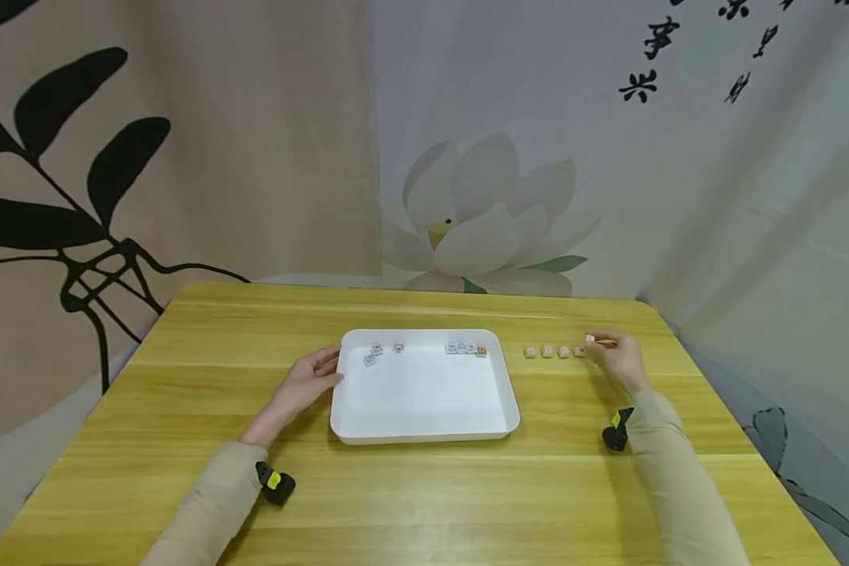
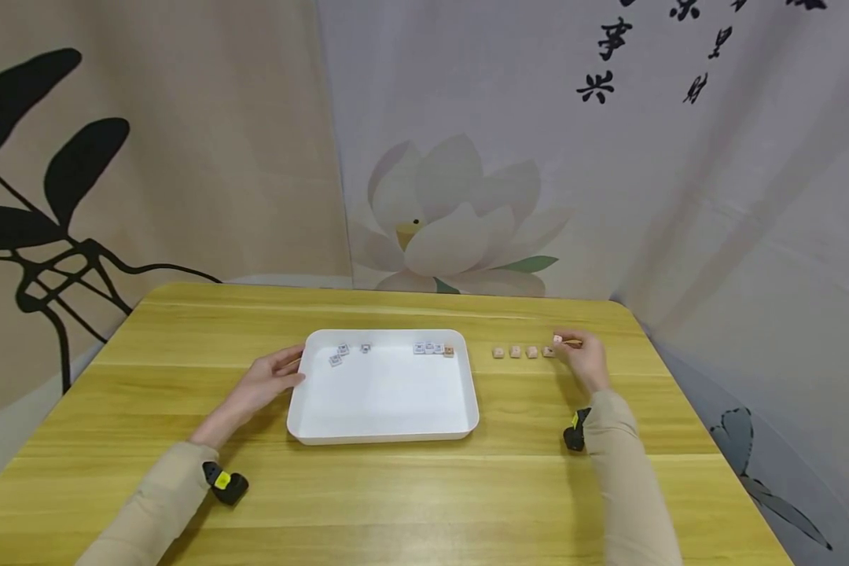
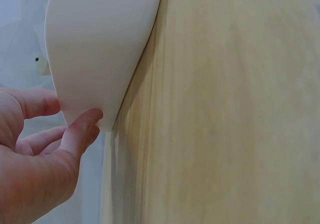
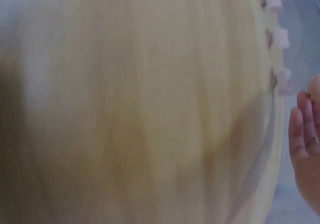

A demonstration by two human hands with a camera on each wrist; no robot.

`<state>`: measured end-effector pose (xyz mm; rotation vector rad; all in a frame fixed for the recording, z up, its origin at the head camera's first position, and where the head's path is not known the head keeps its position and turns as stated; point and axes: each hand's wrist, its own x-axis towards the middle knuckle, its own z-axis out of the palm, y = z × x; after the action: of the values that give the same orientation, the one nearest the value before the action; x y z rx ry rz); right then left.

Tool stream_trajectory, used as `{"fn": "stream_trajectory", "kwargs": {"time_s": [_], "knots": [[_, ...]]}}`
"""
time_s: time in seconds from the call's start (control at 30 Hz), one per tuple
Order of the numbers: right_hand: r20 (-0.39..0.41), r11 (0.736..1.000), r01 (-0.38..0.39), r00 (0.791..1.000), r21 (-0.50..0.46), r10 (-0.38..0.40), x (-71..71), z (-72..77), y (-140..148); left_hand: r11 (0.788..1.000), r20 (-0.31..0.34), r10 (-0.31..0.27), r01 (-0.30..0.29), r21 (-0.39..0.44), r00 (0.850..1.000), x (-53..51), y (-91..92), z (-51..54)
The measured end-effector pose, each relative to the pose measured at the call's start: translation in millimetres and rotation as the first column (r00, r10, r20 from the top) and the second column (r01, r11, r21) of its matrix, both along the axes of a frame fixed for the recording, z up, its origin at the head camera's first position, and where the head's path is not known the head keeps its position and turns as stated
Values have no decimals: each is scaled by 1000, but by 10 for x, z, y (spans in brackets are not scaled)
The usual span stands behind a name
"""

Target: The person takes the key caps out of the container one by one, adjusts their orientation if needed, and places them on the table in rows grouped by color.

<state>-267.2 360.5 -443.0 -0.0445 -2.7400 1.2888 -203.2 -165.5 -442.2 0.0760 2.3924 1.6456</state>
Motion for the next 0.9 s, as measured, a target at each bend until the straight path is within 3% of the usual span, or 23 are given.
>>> {"fn": "stream_trajectory", "kwargs": {"time_s": [0.23, 0.43, 0.6, 0.9], "knots": [[25, 992, 70, 997, 110, -73, 13, -81, 130, 1000, 3, 2, -2, -6, 1000, 1, 4, 2], [16, 972, 39, 999, 231, -44, 1, -90, 140, 1000, 0, 7, -7, -10, 1000, -5, -2, -8], [31, 968, 12, 999, 251, -21, -14, -98, 128, 1000, 6, 9, -9, -7, 1000, -5, 1, -8], [66, 968, 49, 996, 246, -67, -63, -121, 111, 1000, -5, 7, -7, 3, 1000, 5, 3, -2]]}}
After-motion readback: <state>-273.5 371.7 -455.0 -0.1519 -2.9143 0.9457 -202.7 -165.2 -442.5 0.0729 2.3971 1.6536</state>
